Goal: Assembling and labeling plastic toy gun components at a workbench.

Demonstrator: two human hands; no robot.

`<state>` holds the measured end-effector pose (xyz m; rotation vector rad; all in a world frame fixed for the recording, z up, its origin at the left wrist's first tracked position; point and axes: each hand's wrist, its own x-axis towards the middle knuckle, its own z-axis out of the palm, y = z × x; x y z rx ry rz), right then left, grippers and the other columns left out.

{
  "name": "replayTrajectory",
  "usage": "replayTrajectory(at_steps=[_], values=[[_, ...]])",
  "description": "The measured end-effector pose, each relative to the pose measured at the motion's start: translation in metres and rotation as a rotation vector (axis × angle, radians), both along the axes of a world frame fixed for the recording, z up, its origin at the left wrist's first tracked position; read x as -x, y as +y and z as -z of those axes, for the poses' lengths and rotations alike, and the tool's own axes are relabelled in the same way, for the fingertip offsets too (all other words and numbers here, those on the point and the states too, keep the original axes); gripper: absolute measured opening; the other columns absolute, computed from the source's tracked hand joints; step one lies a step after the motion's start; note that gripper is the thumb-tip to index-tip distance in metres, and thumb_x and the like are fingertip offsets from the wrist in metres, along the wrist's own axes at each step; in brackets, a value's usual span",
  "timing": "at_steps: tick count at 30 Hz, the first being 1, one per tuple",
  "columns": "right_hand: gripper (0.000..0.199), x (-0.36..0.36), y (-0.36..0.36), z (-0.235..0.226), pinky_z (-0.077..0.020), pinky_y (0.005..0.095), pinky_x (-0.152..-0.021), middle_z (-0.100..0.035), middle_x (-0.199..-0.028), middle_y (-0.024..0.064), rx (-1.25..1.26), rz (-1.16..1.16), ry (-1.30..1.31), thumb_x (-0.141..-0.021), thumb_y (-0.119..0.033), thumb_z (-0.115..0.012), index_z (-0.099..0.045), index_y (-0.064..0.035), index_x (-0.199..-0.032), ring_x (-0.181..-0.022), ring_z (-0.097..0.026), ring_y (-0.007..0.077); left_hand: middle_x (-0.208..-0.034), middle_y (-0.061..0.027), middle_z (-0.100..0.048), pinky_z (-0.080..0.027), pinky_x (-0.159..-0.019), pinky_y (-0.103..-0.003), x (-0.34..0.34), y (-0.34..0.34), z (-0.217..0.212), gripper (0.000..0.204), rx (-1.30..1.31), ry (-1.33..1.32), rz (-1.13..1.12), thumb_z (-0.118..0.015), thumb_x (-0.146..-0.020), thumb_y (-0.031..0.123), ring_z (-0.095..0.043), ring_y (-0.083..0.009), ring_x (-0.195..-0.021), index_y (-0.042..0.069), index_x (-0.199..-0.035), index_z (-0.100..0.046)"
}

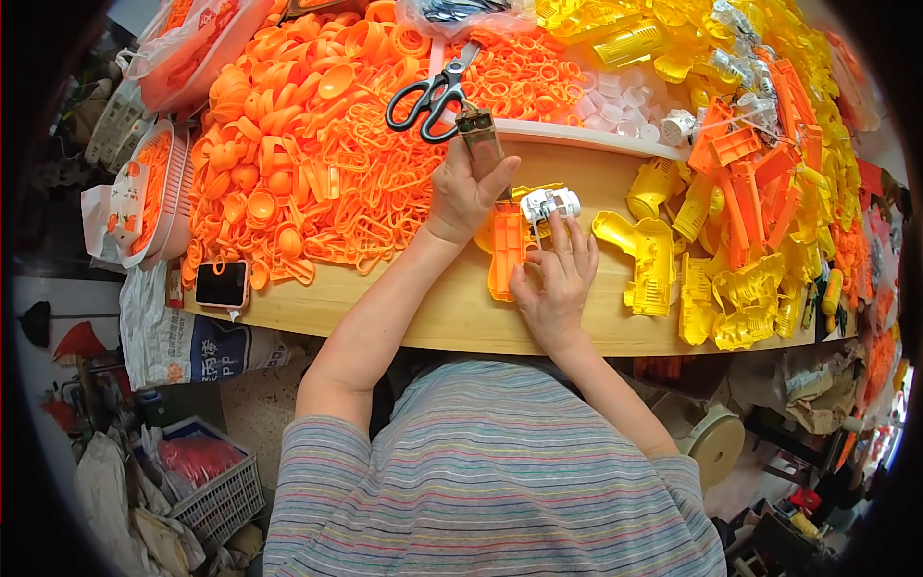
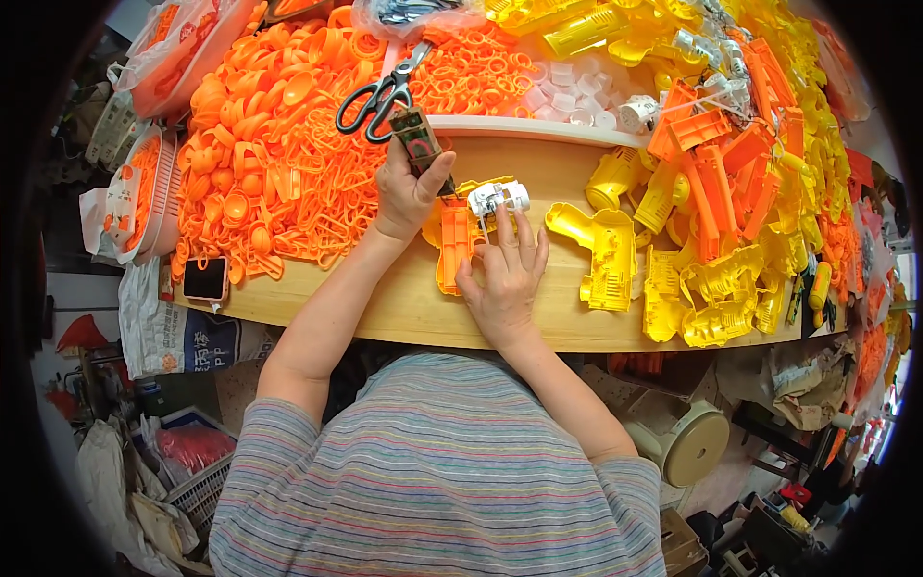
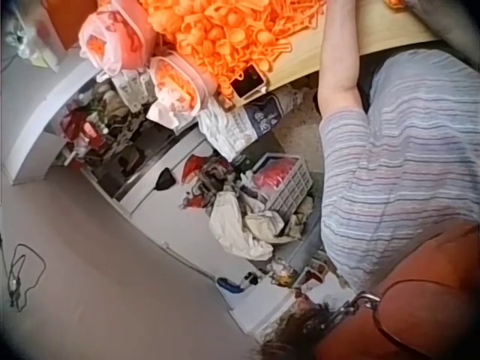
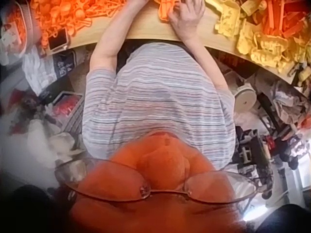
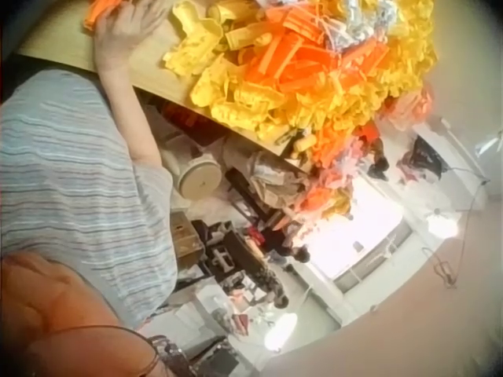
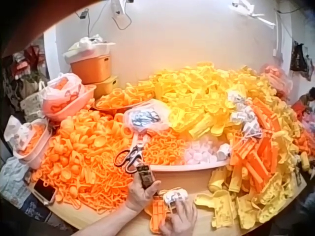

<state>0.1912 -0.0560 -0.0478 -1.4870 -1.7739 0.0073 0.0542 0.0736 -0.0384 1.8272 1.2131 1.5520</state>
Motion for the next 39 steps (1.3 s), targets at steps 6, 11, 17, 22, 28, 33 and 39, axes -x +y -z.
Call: replayTrajectory(at_steps=[6,11,17,22,28,33,39], values=[[0.017,0.001,-0.001,0.002,-0.0258,0.0548,-0.109,-0.052,-0.138,0.021,-0.006,0.008,-0.004,-0.071,-0.012,-0.071,-0.061,-0.0054,-0.083,-0.132,-0.041,0.0391,-0.08,-0.0144,-0.065,-0.052,-0.063,-0.038,0.002,-0.004,-0.004,0.051,0.09,0.027,0.02,-0.074,-0.083,0.04,-0.066,-0.032,-0.071,0.002,-0.108,-0.051],[0.017,0.001,0.0,0.002,-0.0258,0.0549,-0.109,-0.052,-0.138,0.0213,-0.004,0.007,-0.012,-0.071,-0.012,-0.07,-0.06,-0.0055,-0.083,-0.132,-0.041,0.0393,-0.077,-0.0098,-0.064,-0.051,-0.061,-0.035,0.001,-0.002,-0.001,0.046,0.036,0.014,0.0,-0.074,-0.084,0.04,-0.064,-0.0245,-0.066,0.004,-0.105,-0.053],[0.019,0.002,0.002,-0.004,-0.0262,0.0558,-0.109,-0.046,-0.142,0.0235,-0.022,0.001,0.011,-0.069,-0.011,-0.071,-0.06,-0.0042,-0.083,-0.132,-0.04,0.0409,-0.072,-0.0071,-0.061,-0.049,-0.057,-0.033,-0.008,-0.004,-0.026,0.042,-0.063,0.089,0.097,-0.075,-0.085,0.036,-0.062,-0.0209,-0.062,0.005,-0.103,-0.054],[0.022,0.001,0.004,0.0,-0.0247,0.0575,-0.109,-0.036,-0.146,0.027,-0.018,0.038,-0.017,-0.068,-0.012,-0.073,-0.058,-0.0034,-0.082,-0.136,-0.033,0.044,-0.072,-0.016,-0.063,-0.049,-0.055,-0.042,-0.036,0.023,-0.091,0.043,-0.056,0.247,0.142,-0.075,-0.082,0.039,-0.065,-0.0348,-0.065,0.005,-0.094,-0.052],[0.023,0.003,0.002,-0.004,-0.0202,0.0586,-0.111,-0.029,-0.149,0.0272,-0.007,0.002,-0.035,-0.069,-0.015,-0.074,-0.056,-0.0053,-0.08,-0.138,-0.027,0.0444,-0.082,-0.0175,-0.069,-0.053,-0.073,-0.047,-0.053,0.097,-0.135,0.057,0.326,0.94,0.212,-0.074,-0.076,0.048,-0.069,-0.033,-0.083,0.0,-0.103,-0.061],[0.023,0.003,0.002,-0.008,-0.0166,0.0598,-0.111,-0.027,-0.15,0.0276,0.023,-0.063,-0.027,-0.072,-0.016,-0.074,-0.056,-0.0056,-0.082,-0.139,-0.025,0.045,-0.107,-0.0211,-0.067,-0.053,-0.084,-0.045,-0.078,0.109,-0.117,0.061,0.39,0.809,0.062,-0.072,-0.078,0.05,-0.067,-0.0348,-0.098,0.001,-0.11,-0.06],[0.025,-0.002,0.006,-0.01,-0.0124,0.0607,-0.112,-0.026,-0.151,0.0278,0.048,-0.115,-0.045,-0.074,-0.02,-0.075,-0.057,-0.0055,-0.083,-0.142,-0.022,0.0451,-0.092,-0.0258,-0.067,-0.052,-0.077,-0.05,-0.058,0.099,-0.116,0.047,0.208,0.668,-0.062,-0.066,-0.085,0.039,-0.066,-0.0415,-0.088,-0.002,-0.107,-0.058]])
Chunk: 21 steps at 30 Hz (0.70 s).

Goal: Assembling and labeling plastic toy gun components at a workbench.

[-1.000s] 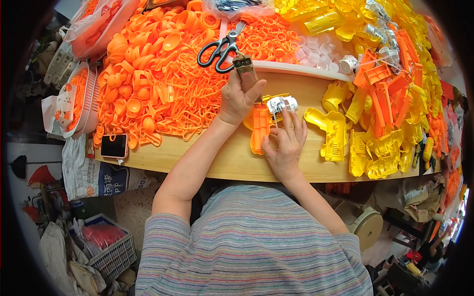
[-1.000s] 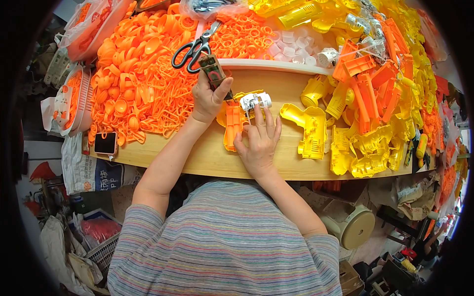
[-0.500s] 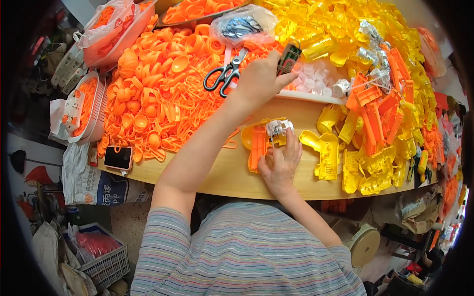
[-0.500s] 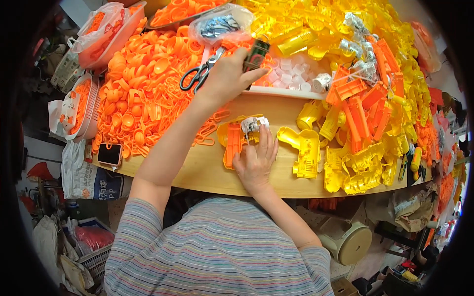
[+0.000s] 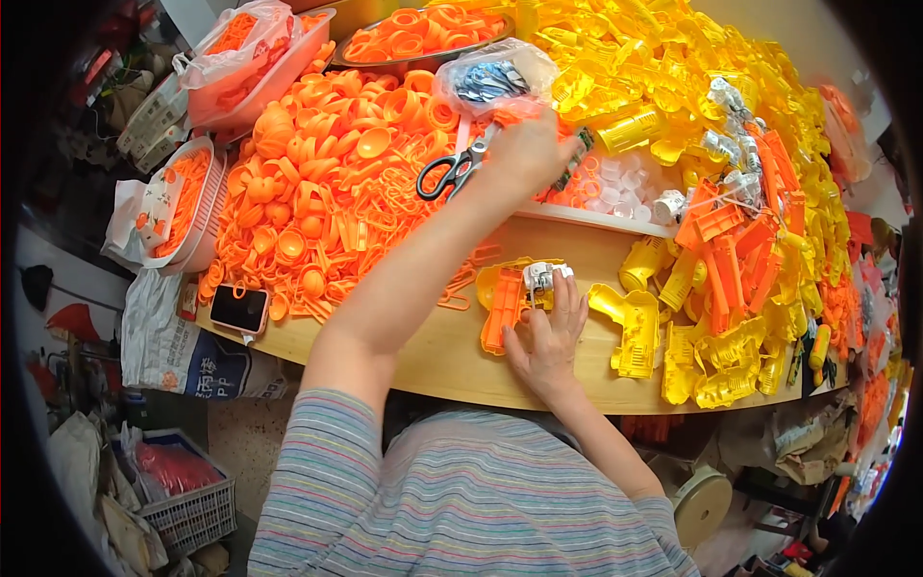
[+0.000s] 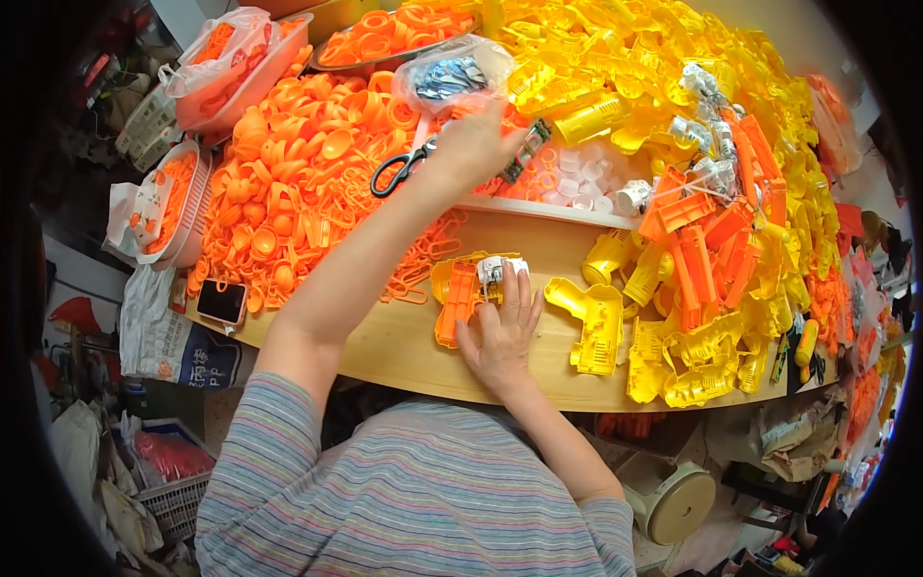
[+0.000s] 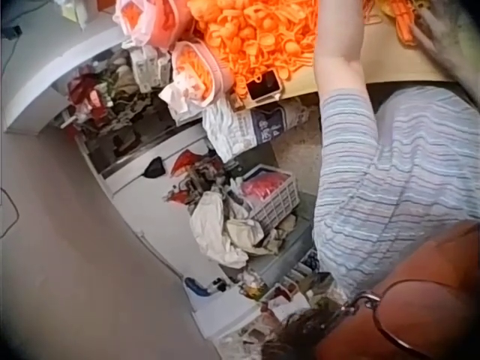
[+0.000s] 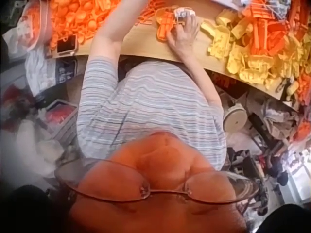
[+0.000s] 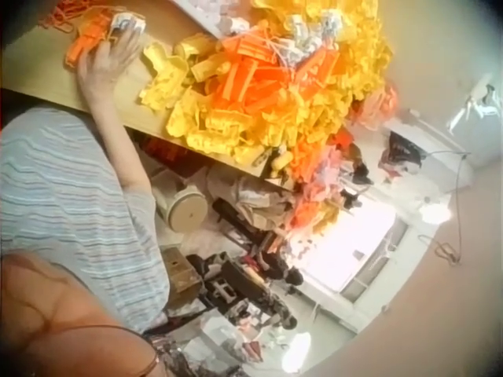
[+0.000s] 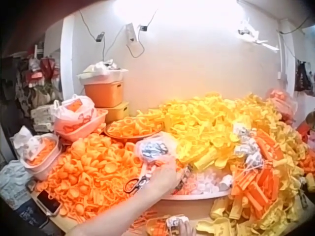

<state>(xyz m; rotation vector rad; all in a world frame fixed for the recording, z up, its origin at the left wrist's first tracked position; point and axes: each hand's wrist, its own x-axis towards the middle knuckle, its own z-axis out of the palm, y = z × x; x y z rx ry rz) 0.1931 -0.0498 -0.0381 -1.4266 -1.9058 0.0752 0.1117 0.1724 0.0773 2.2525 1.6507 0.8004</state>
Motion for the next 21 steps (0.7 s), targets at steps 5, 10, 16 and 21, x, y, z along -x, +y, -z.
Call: replayTrajectory(at_steps=[5,10,16,21], values=[[0.029,0.002,0.01,0.006,-0.0131,0.0611,-0.112,-0.026,-0.152,0.0267,-0.05,0.037,-0.029,-0.074,-0.025,-0.077,-0.058,-0.0064,-0.084,-0.142,-0.022,0.0446,-0.092,-0.026,-0.064,-0.05,-0.076,-0.051,0.095,-0.016,0.012,0.03,-0.204,0.177,0.076,-0.064,-0.082,0.022,-0.063,-0.0417,-0.087,-0.001,-0.101,-0.056],[0.031,0.014,0.028,0.008,-0.0153,0.0604,-0.111,-0.025,-0.153,0.0256,-0.073,0.127,-0.059,-0.075,-0.03,-0.076,-0.057,-0.0059,-0.079,-0.142,-0.021,0.0434,-0.087,-0.0254,-0.064,-0.05,-0.074,-0.051,0.104,-0.032,0.009,0.027,-0.039,0.388,0.063,-0.061,-0.082,0.019,-0.063,-0.0418,-0.085,0.0,-0.1,-0.055],[0.03,0.021,0.032,0.005,-0.0175,0.0583,-0.111,-0.029,-0.15,0.0251,-0.102,0.152,-0.048,-0.076,-0.029,-0.076,-0.058,-0.0056,-0.081,-0.139,-0.025,0.0424,-0.085,-0.0253,-0.066,-0.05,-0.072,-0.05,0.111,-0.03,0.003,0.032,0.011,0.341,0.021,-0.058,-0.085,0.024,-0.064,-0.0425,-0.084,0.001,-0.107,-0.052],[0.027,-0.007,0.002,0.005,-0.031,0.0493,-0.1,-0.048,-0.127,0.02,-0.08,0.161,0.054,-0.073,-0.024,-0.078,-0.059,-0.0062,-0.082,-0.119,-0.043,0.038,-0.077,-0.0182,-0.064,-0.049,-0.063,-0.042,0.14,-0.077,-0.018,0.038,-0.03,0.196,-0.033,-0.06,-0.087,0.027,-0.065,-0.0335,-0.073,0.003,-0.116,-0.054]])
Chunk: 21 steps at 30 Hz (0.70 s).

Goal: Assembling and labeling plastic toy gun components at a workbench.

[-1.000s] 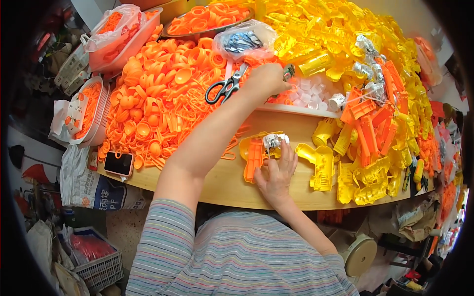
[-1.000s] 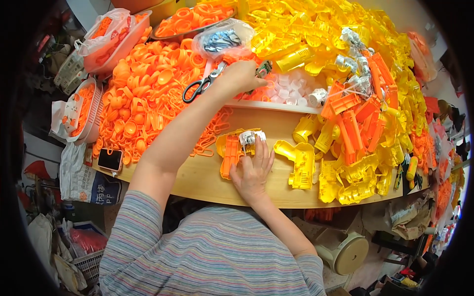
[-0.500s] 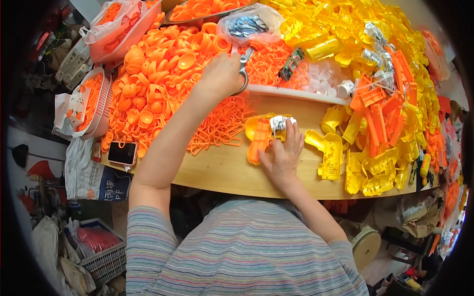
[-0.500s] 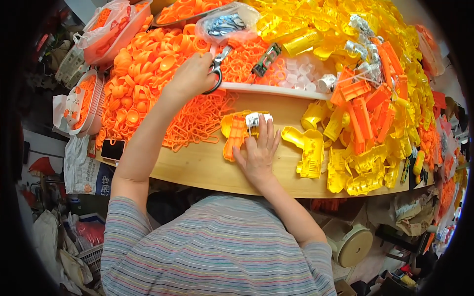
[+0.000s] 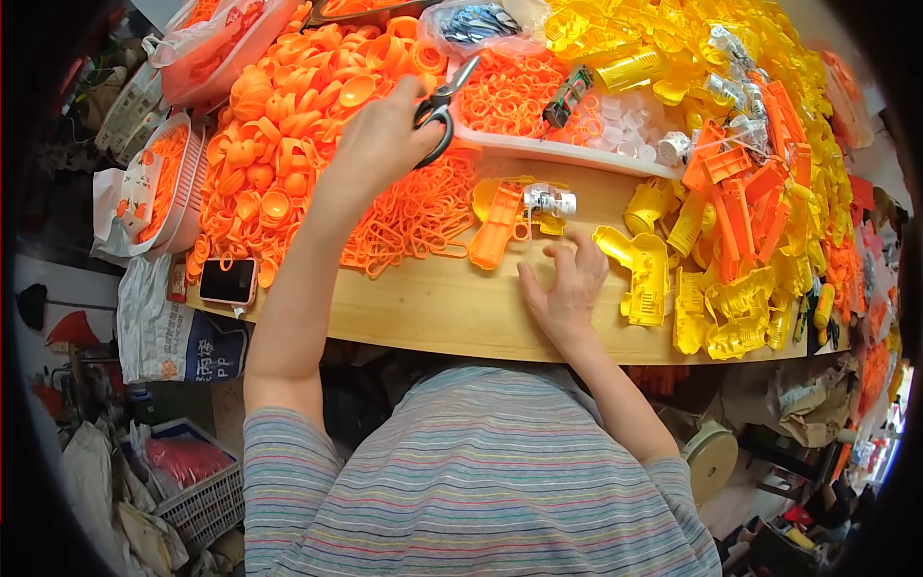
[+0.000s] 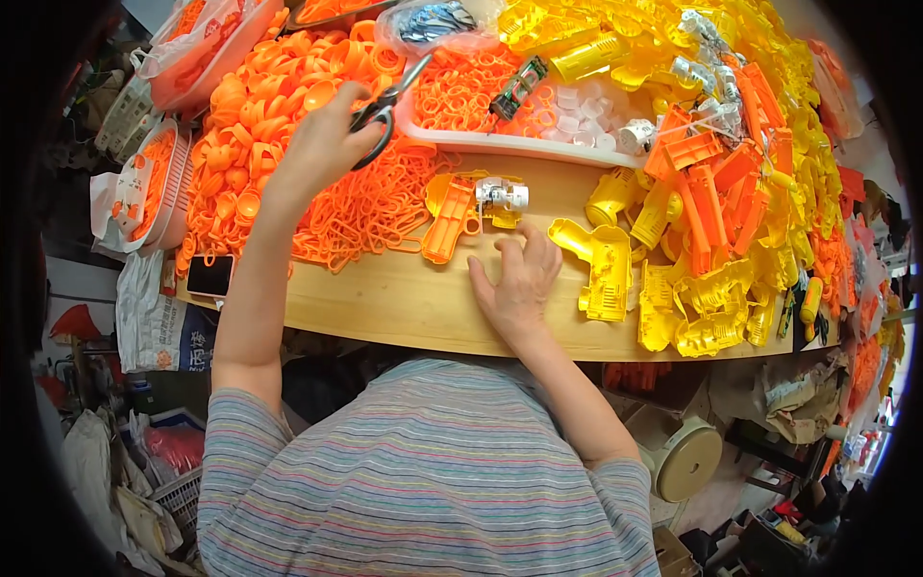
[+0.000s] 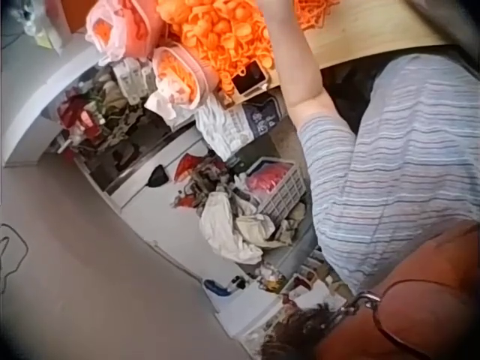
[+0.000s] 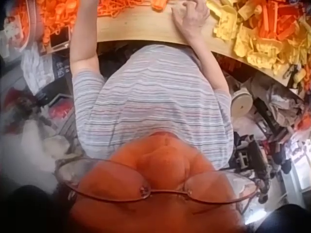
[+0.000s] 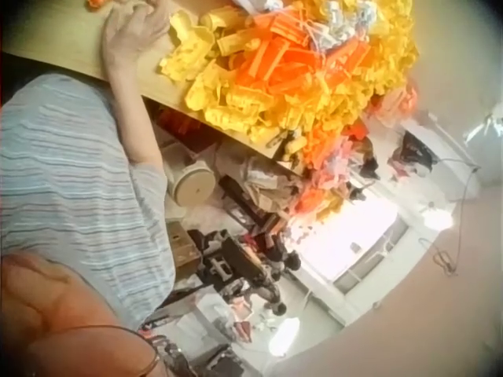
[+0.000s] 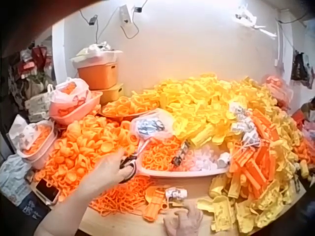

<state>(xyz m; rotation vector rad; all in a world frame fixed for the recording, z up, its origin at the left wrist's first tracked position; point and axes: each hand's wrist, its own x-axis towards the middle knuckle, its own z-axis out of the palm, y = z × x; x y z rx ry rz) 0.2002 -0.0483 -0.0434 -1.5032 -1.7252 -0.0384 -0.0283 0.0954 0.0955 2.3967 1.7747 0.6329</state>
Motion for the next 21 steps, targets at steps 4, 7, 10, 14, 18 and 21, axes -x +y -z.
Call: replayTrajectory(at_steps=[4,7,10,14,18,21], values=[[0.024,-0.011,-0.015,-0.001,-0.0347,0.0413,-0.084,-0.055,-0.091,0.0088,0.094,-0.06,-0.064,-0.07,-0.018,-0.078,-0.06,-0.0084,-0.081,-0.091,-0.05,0.0285,-0.068,-0.0018,-0.055,-0.041,-0.054,-0.027,0.018,-0.054,0.002,0.045,0.264,-0.389,-0.051,-0.072,-0.081,0.017,-0.052,-0.0108,-0.061,0.004,-0.121,-0.054],[0.019,-0.01,-0.021,0.002,-0.0352,0.0399,-0.083,-0.055,-0.085,0.0068,0.121,-0.115,-0.046,-0.069,-0.014,-0.077,-0.06,-0.0094,-0.077,-0.086,-0.052,0.0264,-0.068,0.0026,-0.052,-0.037,-0.052,-0.023,0.024,-0.08,0.01,0.049,0.438,-0.522,-0.069,-0.076,-0.077,0.01,-0.047,-0.0046,-0.059,0.004,-0.12,-0.055],[0.016,-0.003,-0.026,-0.002,-0.0354,0.039,-0.082,-0.055,-0.08,0.0056,0.088,-0.149,-0.012,-0.069,-0.01,-0.075,-0.06,-0.0098,-0.074,-0.083,-0.052,0.0253,-0.068,0.0033,-0.051,-0.038,-0.052,-0.023,0.033,-0.09,0.02,0.049,0.526,-0.521,-0.057,-0.074,-0.077,0.007,-0.047,-0.0042,-0.058,0.003,-0.122,-0.054],[0.014,-0.003,-0.037,-0.004,-0.0354,0.0386,-0.082,-0.055,-0.079,0.0052,0.109,-0.144,0.013,-0.069,-0.009,-0.075,-0.061,-0.0099,-0.072,-0.083,-0.052,0.0249,-0.082,0.0003,-0.053,-0.042,-0.06,-0.023,0.043,-0.112,0.039,0.055,0.604,-0.54,0.076,-0.068,-0.08,0.004,-0.049,-0.0062,-0.068,0.002,-0.131,-0.047],[0.014,-0.004,-0.045,-0.001,-0.0352,0.0379,-0.082,-0.055,-0.078,0.0043,0.113,-0.15,0.029,-0.069,-0.008,-0.075,-0.062,-0.0101,-0.072,-0.081,-0.052,0.024,-0.08,-0.0013,-0.057,-0.044,-0.062,-0.027,0.035,-0.15,0.028,0.056,0.998,-0.494,0.163,-0.069,-0.079,0.008,-0.053,-0.0098,-0.07,0.002,-0.131,-0.05],[0.014,-0.003,-0.045,0.004,-0.0351,0.0394,-0.086,-0.055,-0.078,0.0034,0.121,-0.161,0.047,-0.069,-0.008,-0.075,-0.062,-0.0111,-0.074,-0.082,-0.052,0.0235,-0.074,-0.007,-0.062,-0.046,-0.061,-0.03,0.027,-0.169,0.038,0.052,1.029,-0.342,0.228,-0.072,-0.077,0.013,-0.056,-0.0132,-0.067,0.0,-0.125,-0.056]])
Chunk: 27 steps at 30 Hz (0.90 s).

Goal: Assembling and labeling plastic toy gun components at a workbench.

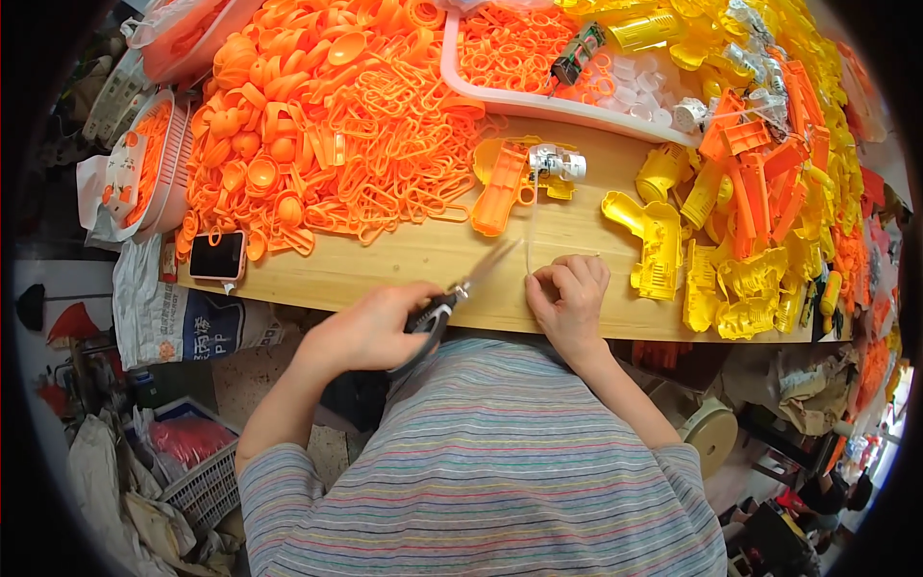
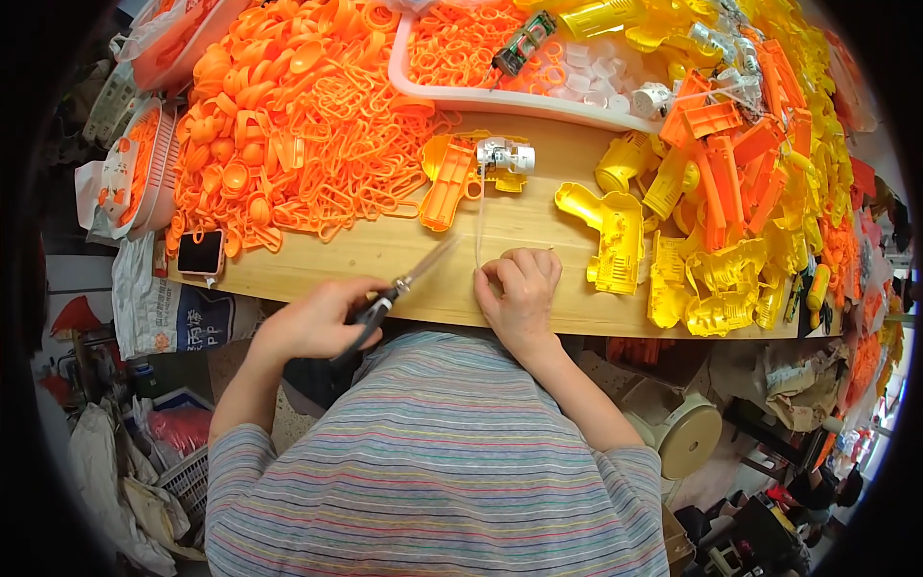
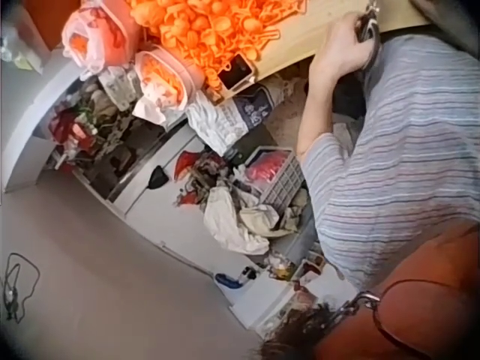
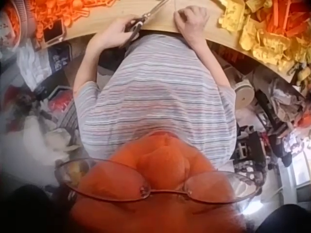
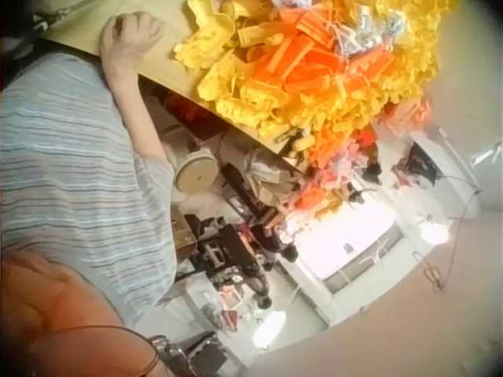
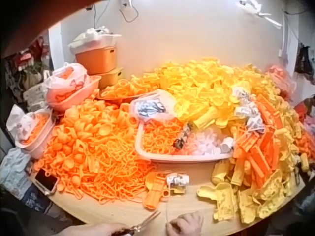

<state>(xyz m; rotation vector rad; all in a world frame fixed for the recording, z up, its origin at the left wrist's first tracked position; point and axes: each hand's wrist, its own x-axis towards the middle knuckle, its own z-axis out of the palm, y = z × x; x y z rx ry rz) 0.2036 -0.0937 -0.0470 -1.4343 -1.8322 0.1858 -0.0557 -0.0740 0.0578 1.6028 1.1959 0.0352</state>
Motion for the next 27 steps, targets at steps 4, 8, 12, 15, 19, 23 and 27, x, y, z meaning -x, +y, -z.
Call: replayTrajectory(at_steps=[4,8,12,15,19,23,27], values=[[0.014,0.0,-0.001,0.0,-0.0354,0.039,-0.086,-0.055,-0.077,0.003,-0.004,0.0,-0.003,-0.069,-0.008,-0.075,-0.063,-0.011,-0.073,-0.081,-0.052,0.0232,-0.081,-0.0166,-0.067,-0.051,-0.068,-0.035,-0.014,-0.013,0.013,0.05,-0.015,0.028,0.05,-0.072,-0.077,0.018,-0.066,-0.0253,-0.074,-0.002,-0.12,-0.058],[0.014,0.001,-0.002,0.0,-0.0357,0.0388,-0.085,-0.056,-0.077,0.0029,-0.016,0.006,0.009,-0.069,-0.007,-0.076,-0.063,-0.0108,-0.072,-0.08,-0.052,0.023,-0.086,-0.0229,-0.067,-0.052,-0.072,-0.041,-0.024,-0.019,0.022,0.046,-0.082,0.034,0.078,-0.068,-0.079,0.024,-0.067,-0.0376,-0.08,-0.003,-0.116,-0.059],[0.014,0.001,0.0,0.002,-0.0357,0.0387,-0.086,-0.056,-0.077,0.0031,-0.016,0.008,0.007,-0.069,-0.008,-0.076,-0.063,-0.0106,-0.071,-0.08,-0.052,0.0231,-0.087,-0.0248,-0.066,-0.052,-0.071,-0.042,-0.027,-0.017,0.026,0.039,-0.093,0.052,0.103,-0.065,-0.082,0.024,-0.065,-0.04,-0.081,-0.003,-0.11,-0.062],[0.014,0.001,0.001,0.001,-0.0357,0.0387,-0.086,-0.056,-0.076,0.0032,-0.015,0.015,0.009,-0.068,-0.008,-0.076,-0.063,-0.0105,-0.071,-0.08,-0.052,0.0234,-0.085,-0.025,-0.065,-0.051,-0.07,-0.043,-0.028,-0.015,0.029,0.037,-0.118,0.07,0.12,-0.065,-0.082,0.024,-0.065,-0.0406,-0.08,-0.003,-0.107,-0.062],[0.014,0.001,0.004,-0.001,-0.0357,0.0389,-0.086,-0.056,-0.076,0.0035,-0.021,0.005,0.014,-0.068,-0.008,-0.076,-0.062,-0.0103,-0.071,-0.08,-0.052,0.0237,-0.083,-0.0253,-0.065,-0.051,-0.069,-0.044,-0.028,-0.013,0.033,0.036,-0.175,0.062,0.131,-0.065,-0.082,0.024,-0.065,-0.0411,-0.078,-0.003,-0.104,-0.063],[0.015,0.001,0.004,-0.003,-0.0362,0.0394,-0.085,-0.055,-0.076,0.0045,-0.02,0.007,0.009,-0.066,-0.006,-0.074,-0.06,-0.0096,-0.069,-0.08,-0.052,0.0247,-0.074,-0.0207,-0.064,-0.05,-0.062,-0.04,-0.025,-0.009,0.036,0.033,-0.249,0.011,0.122,-0.067,-0.081,0.022,-0.066,-0.0339,-0.07,-0.003,-0.102,-0.064],[0.017,-0.007,0.006,-0.004,-0.038,0.0397,-0.08,-0.054,-0.072,0.0057,-0.025,-0.018,-0.004,-0.061,-0.004,-0.07,-0.055,-0.0092,-0.064,-0.078,-0.053,0.0256,-0.061,-0.0015,-0.056,-0.043,-0.054,-0.027,-0.012,0.008,0.023,0.03,0.034,-0.094,0.036,-0.074,-0.077,0.012,-0.056,-0.0081,-0.061,-0.003,-0.101,-0.065]])
